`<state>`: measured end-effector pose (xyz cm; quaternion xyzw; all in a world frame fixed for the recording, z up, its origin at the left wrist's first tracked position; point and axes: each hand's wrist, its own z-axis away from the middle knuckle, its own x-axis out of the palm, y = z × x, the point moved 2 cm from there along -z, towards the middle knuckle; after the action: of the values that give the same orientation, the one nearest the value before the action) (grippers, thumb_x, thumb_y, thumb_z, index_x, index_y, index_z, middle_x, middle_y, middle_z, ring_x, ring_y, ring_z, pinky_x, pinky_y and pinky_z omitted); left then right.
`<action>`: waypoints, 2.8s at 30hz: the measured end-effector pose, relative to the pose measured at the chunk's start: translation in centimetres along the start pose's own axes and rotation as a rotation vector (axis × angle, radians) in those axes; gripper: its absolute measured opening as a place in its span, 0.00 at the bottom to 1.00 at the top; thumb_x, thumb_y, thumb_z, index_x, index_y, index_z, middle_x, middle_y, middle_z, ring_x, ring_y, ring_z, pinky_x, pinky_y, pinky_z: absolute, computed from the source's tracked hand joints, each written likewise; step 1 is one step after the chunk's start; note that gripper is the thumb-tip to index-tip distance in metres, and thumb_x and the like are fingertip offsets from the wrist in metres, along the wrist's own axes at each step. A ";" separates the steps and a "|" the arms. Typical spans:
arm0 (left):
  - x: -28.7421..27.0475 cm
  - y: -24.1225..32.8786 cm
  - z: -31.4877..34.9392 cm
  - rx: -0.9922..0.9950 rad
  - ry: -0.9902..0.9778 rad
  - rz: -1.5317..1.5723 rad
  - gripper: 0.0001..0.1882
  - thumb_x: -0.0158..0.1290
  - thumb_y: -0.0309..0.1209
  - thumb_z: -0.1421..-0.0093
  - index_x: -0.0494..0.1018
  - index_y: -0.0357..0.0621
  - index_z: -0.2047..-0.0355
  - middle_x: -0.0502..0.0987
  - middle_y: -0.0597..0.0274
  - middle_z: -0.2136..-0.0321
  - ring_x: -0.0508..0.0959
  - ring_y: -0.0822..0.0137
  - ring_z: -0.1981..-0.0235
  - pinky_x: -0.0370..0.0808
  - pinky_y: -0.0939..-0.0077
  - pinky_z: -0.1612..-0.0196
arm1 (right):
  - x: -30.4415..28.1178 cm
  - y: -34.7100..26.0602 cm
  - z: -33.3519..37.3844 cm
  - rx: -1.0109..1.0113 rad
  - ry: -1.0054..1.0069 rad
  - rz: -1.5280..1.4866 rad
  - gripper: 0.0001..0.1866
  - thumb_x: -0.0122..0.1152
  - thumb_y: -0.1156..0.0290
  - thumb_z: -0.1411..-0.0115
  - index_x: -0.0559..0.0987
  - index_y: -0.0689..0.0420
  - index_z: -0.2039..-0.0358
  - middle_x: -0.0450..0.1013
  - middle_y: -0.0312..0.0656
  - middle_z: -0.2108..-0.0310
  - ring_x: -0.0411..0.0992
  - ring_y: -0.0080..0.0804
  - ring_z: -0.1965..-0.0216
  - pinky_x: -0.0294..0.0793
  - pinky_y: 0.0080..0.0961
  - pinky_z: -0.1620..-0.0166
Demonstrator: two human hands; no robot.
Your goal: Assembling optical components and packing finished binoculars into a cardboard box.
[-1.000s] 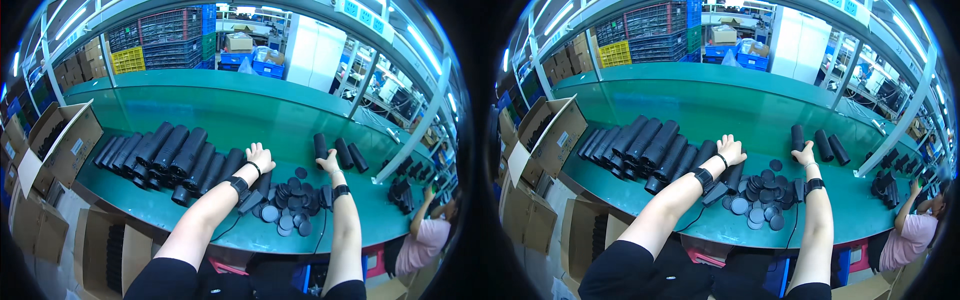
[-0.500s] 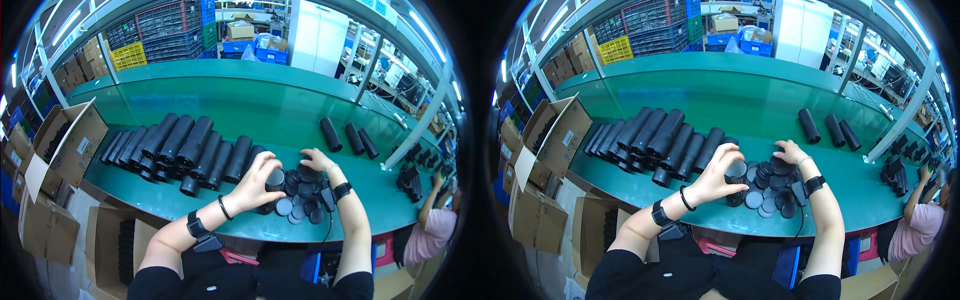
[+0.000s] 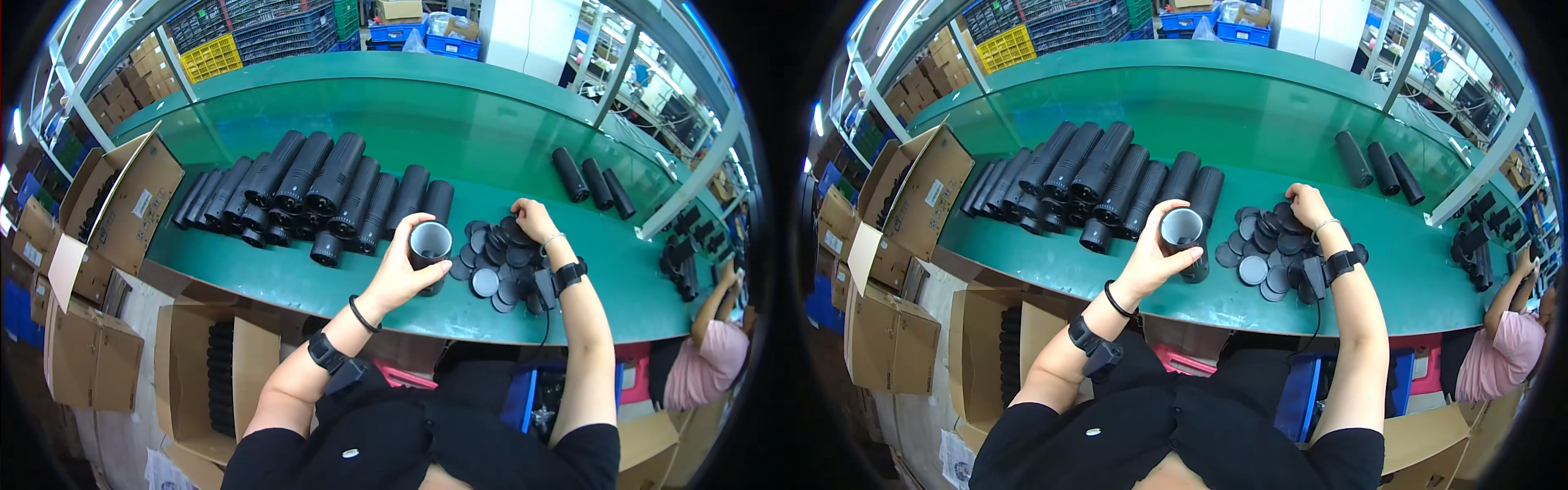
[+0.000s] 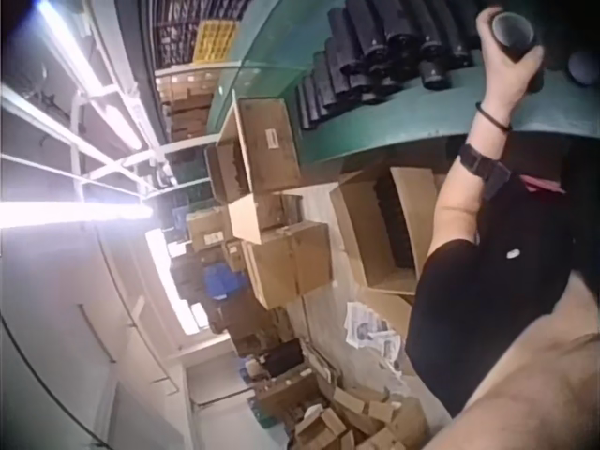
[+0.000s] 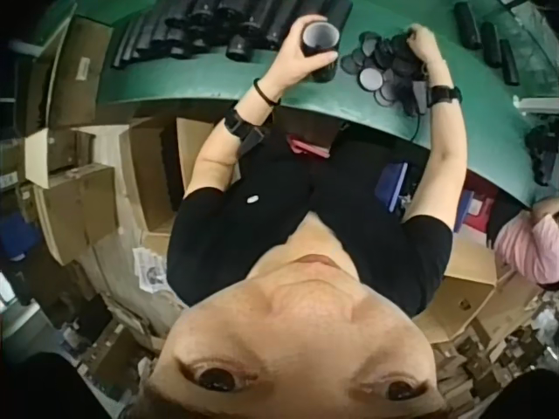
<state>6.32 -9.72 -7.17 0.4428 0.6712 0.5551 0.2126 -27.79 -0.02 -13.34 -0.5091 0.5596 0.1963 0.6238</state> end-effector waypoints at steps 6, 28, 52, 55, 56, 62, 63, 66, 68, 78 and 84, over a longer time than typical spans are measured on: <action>-0.4 0.1 0.4 0.028 -0.070 -0.161 0.31 0.66 0.25 0.51 0.65 0.43 0.47 0.72 0.65 0.58 0.72 0.74 0.55 0.71 0.76 0.50 | -0.1 0.3 1.2 -0.027 0.081 -0.036 0.12 0.52 0.80 0.50 0.80 0.60 0.65 0.75 0.49 0.76 0.74 0.39 0.74 0.73 0.30 0.66; -0.8 -0.9 -0.2 -0.086 -0.067 0.006 0.33 0.66 0.25 0.51 0.63 0.44 0.47 0.72 0.65 0.57 0.73 0.73 0.56 0.73 0.77 0.54 | 0.1 2.8 0.3 0.037 0.343 -0.263 0.07 0.59 0.78 0.45 0.79 0.60 0.65 0.77 0.45 0.73 0.76 0.34 0.68 0.74 0.28 0.61; 0.9 0.9 0.0 -0.294 -0.373 0.092 0.35 0.67 0.23 0.54 0.66 0.44 0.45 0.71 0.66 0.52 0.70 0.73 0.50 0.72 0.76 0.48 | -2.1 -13.9 11.2 -0.063 -0.470 -1.587 0.42 0.69 0.60 0.45 0.60 0.60 0.35 0.71 0.36 0.48 0.71 0.20 0.55 0.73 0.18 0.55; 0.7 0.5 0.1 -0.312 -0.428 0.066 0.37 0.68 0.23 0.55 0.65 0.45 0.43 0.70 0.66 0.52 0.71 0.73 0.50 0.73 0.77 0.49 | -0.6 -13.9 11.4 -0.100 -0.530 -1.620 0.41 0.71 0.59 0.48 0.64 0.60 0.37 0.69 0.37 0.47 0.70 0.27 0.50 0.70 0.25 0.47; 0.8 0.5 0.1 -0.312 -0.427 0.078 0.37 0.68 0.25 0.54 0.64 0.42 0.44 0.70 0.65 0.52 0.70 0.73 0.50 0.71 0.75 0.48 | -0.6 -13.9 11.3 -0.099 -0.536 -1.622 0.41 0.71 0.59 0.48 0.64 0.60 0.37 0.69 0.37 0.47 0.70 0.27 0.50 0.70 0.25 0.47; 1.0 0.2 -0.1 0.243 -0.244 -0.443 0.37 0.68 0.29 0.55 0.64 0.42 0.44 0.70 0.58 0.52 0.71 0.62 0.48 0.68 0.69 0.45 | -3.6 -15.2 11.0 -0.242 -0.144 -1.360 0.37 0.72 0.66 0.53 0.68 0.65 0.43 0.68 0.44 0.48 0.68 0.32 0.46 0.65 0.28 0.41; 1.4 0.4 0.0 0.239 -0.244 -0.439 0.37 0.68 0.29 0.55 0.64 0.42 0.44 0.70 0.58 0.52 0.71 0.62 0.48 0.68 0.69 0.45 | -4.7 -15.2 11.4 -0.309 -0.075 -1.174 0.35 0.71 0.70 0.53 0.71 0.65 0.44 0.68 0.44 0.48 0.68 0.33 0.47 0.66 0.28 0.42; 1.9 0.8 0.5 0.117 -0.238 -0.557 0.36 0.65 0.29 0.55 0.64 0.42 0.44 0.69 0.53 0.50 0.68 0.58 0.44 0.67 0.66 0.43 | -7.4 -18.5 12.9 -0.427 -0.008 -0.663 0.32 0.72 0.74 0.55 0.74 0.62 0.47 0.69 0.47 0.49 0.69 0.36 0.47 0.68 0.30 0.45; 2.5 0.7 0.6 0.139 -0.229 -0.604 0.37 0.65 0.29 0.55 0.64 0.42 0.44 0.69 0.53 0.50 0.68 0.55 0.45 0.66 0.64 0.43 | -7.6 -19.4 13.3 -0.469 0.001 -0.539 0.33 0.72 0.74 0.56 0.74 0.61 0.46 0.70 0.48 0.49 0.70 0.38 0.48 0.69 0.30 0.45; 3.4 0.7 1.2 0.210 -0.226 -0.680 0.38 0.63 0.48 0.49 0.62 0.42 0.44 0.67 0.52 0.51 0.65 0.51 0.46 0.60 0.59 0.42 | -6.9 -19.8 14.8 -0.488 0.075 -0.339 0.30 0.66 0.82 0.57 0.76 0.60 0.48 0.72 0.48 0.49 0.70 0.44 0.47 0.70 0.32 0.45; 3.4 0.2 1.3 0.208 -0.213 -0.681 0.34 0.57 0.51 0.43 0.62 0.42 0.45 0.67 0.51 0.51 0.66 0.51 0.47 0.59 0.59 0.42 | -6.8 -20.3 15.0 -0.468 0.091 -0.284 0.30 0.63 0.85 0.56 0.76 0.59 0.48 0.71 0.47 0.49 0.70 0.43 0.46 0.70 0.31 0.45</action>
<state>5.65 -6.21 -6.66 0.2687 0.8070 0.3320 0.4077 -5.80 6.80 -0.99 -0.7210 0.4496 0.2079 0.4846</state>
